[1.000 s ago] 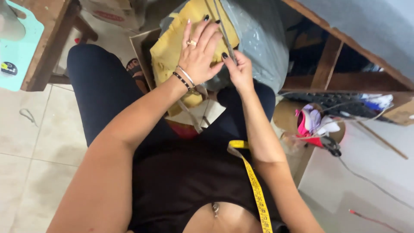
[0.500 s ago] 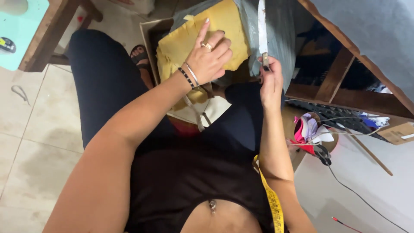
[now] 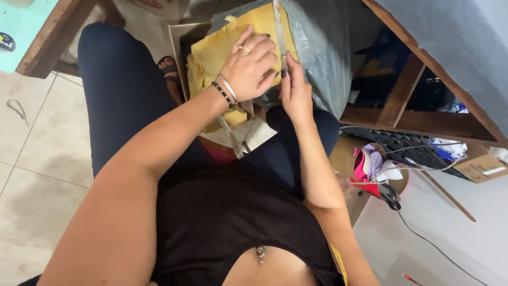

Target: Using a hand knife to cut and shape a large piece of yellow foam material.

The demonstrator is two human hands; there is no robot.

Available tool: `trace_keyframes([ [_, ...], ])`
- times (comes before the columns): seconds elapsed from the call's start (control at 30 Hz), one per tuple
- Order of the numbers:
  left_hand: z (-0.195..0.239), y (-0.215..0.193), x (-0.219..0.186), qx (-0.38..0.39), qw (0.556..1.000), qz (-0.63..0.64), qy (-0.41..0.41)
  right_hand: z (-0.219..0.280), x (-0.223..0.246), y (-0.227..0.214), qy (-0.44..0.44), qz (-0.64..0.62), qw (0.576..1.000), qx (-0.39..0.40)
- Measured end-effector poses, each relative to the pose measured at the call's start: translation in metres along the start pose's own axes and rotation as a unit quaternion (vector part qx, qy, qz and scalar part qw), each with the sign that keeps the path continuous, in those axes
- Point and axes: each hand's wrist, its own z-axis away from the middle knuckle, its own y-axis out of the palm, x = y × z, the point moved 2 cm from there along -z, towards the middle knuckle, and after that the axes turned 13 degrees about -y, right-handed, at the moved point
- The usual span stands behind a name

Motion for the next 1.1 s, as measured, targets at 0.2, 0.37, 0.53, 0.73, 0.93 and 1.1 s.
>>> trace_keyframes([
  [0.2, -0.019, 0.007, 0.012, 0.222, 0.904, -0.07, -0.359, -0.003, -0.004, 0.004, -0.023, -0.025, 0.999, -0.013],
  [0.37, -0.021, 0.031, 0.037, 0.151, 0.874, -0.021, -0.461, -0.008, -0.007, 0.009, -0.015, -0.01, 1.0, -0.008],
  [0.53, -0.003, 0.055, 0.073, 0.091, 0.899, 0.042, -0.425, -0.017, 0.004, -0.005, -0.062, 0.031, 0.998, 0.002],
  [0.73, 0.01, 0.053, 0.097, 0.068, 0.905, 0.158, -0.389, -0.031, 0.028, -0.029, -0.112, 0.167, 0.979, 0.025],
  [0.93, 0.002, 0.047, 0.095, 0.092, 0.906, 0.198, -0.363, -0.048, 0.043, -0.039, -0.171, 0.274, 0.942, 0.091],
  [1.1, 0.003, 0.053, 0.084, 0.095, 0.943, 0.16, -0.276, -0.069, 0.054, -0.036, -0.211, 0.416, 0.873, 0.144],
])
